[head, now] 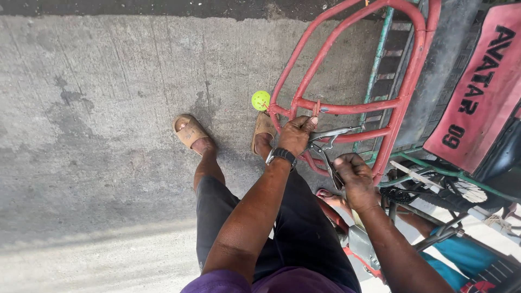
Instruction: Preparing a welding machine and using pliers to repair a metal frame
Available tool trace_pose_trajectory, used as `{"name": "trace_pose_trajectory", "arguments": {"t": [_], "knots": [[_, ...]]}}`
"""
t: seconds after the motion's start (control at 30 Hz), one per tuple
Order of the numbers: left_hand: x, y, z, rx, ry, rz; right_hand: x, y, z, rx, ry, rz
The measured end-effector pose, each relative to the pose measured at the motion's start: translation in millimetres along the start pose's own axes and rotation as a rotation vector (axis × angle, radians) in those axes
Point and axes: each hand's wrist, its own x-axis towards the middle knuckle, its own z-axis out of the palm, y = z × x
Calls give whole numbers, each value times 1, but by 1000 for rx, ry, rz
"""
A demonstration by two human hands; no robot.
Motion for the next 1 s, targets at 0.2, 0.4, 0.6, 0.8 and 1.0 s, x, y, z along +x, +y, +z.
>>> {"name": "trace_pose_trajectory", "arguments": {"t": [0.2, 0.4, 0.6, 0.8, 1.0], "knots": [[2, -1, -7, -100, 2, 104, 42, 12, -41, 434, -86, 63], [15, -18, 1, -279, -36, 123, 52, 15, -10, 217, -232, -340], [8, -8, 2, -297, -42, 82, 28, 39, 46, 29, -76, -702], [-18, 20, -21, -220, -62, 78, 44, -27, 70, 94, 13, -1031], [-23, 33, -25, 23, -71, 18, 47, 11, 49, 333, -128, -697]]}}
